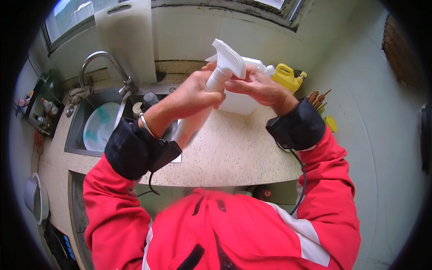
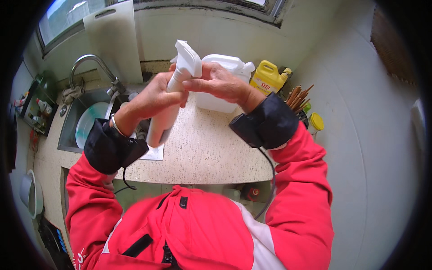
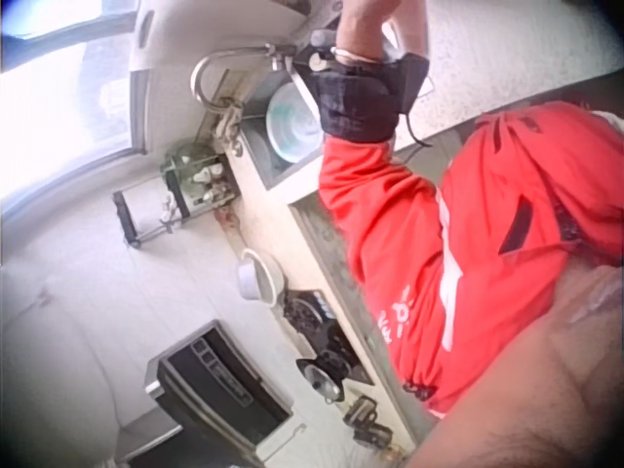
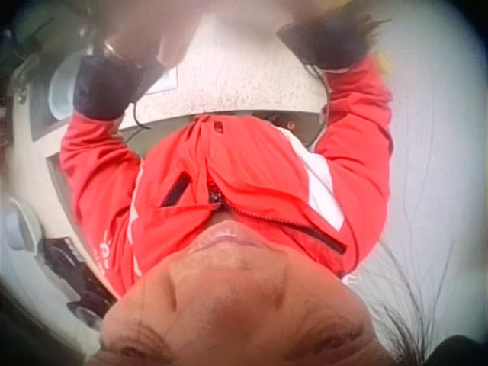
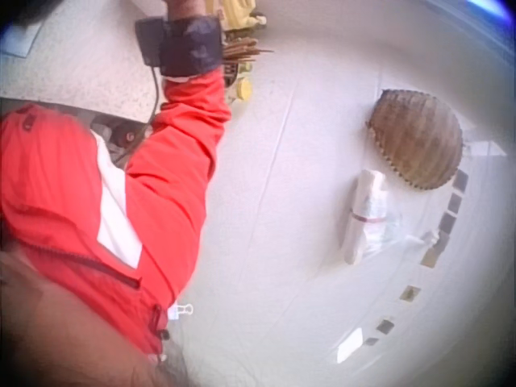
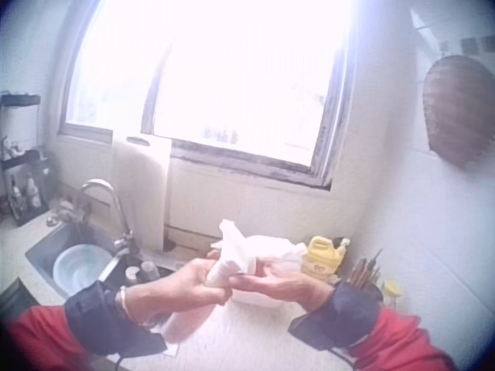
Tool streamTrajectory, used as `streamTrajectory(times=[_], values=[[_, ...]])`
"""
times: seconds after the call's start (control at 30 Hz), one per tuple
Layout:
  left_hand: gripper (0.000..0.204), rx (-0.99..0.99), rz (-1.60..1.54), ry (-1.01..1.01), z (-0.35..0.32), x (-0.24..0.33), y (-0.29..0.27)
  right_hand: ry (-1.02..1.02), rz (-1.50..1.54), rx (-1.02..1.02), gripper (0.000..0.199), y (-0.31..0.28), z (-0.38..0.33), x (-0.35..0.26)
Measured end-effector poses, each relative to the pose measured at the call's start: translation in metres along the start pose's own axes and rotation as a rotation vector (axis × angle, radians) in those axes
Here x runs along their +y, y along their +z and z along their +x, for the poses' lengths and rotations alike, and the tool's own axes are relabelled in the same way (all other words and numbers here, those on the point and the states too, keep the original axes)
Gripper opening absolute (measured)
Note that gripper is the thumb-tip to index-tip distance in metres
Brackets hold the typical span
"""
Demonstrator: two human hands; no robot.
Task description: The person assembles a spray bottle by attaching the nozzle and tube, then fills it with liquid from a larger container. They test the spray on a window and later place the bottle on the floor among other items.
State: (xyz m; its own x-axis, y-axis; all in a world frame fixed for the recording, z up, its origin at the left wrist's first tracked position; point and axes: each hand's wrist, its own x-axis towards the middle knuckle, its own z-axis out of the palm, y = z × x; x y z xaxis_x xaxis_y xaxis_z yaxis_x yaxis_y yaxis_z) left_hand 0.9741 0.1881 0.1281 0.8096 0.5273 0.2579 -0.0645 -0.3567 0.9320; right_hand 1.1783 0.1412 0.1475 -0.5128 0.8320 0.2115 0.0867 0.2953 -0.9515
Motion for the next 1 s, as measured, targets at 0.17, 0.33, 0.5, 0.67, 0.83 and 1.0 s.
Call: streamTrajectory(times=[0.17, 0.33, 0.5, 0.67, 0.83, 1.0], values=[[0.026, 0.038, -0.034, -0.021, 0.009, 0.005, 0.012, -0.170, 0.212, 0.131, 0.050, 0.015, 0.004, 0.015], [0.029, 0.254, 0.146, 0.060, 0.013, 0.003, 0.027, -0.235, 0.294, 0.284, 0.042, 0.030, 0.001, 0.020], [0.036, 0.365, 0.247, 0.156, 0.015, 0.010, 0.031, -0.248, 0.256, 0.383, 0.036, 0.031, 0.002, 0.014], [0.037, 0.296, 0.139, 0.124, 0.005, 0.011, 0.036, -0.294, 0.256, 0.408, 0.043, 0.021, 0.002, 0.000], [0.038, 0.456, 0.228, 0.161, 0.009, 0.007, 0.044, -0.274, 0.203, 0.532, 0.049, 0.020, 0.009, -0.002], [0.038, 0.439, 0.253, 0.199, 0.017, 0.008, 0.043, -0.338, 0.250, 0.529, 0.073, 0.016, 0.015, -0.005]])
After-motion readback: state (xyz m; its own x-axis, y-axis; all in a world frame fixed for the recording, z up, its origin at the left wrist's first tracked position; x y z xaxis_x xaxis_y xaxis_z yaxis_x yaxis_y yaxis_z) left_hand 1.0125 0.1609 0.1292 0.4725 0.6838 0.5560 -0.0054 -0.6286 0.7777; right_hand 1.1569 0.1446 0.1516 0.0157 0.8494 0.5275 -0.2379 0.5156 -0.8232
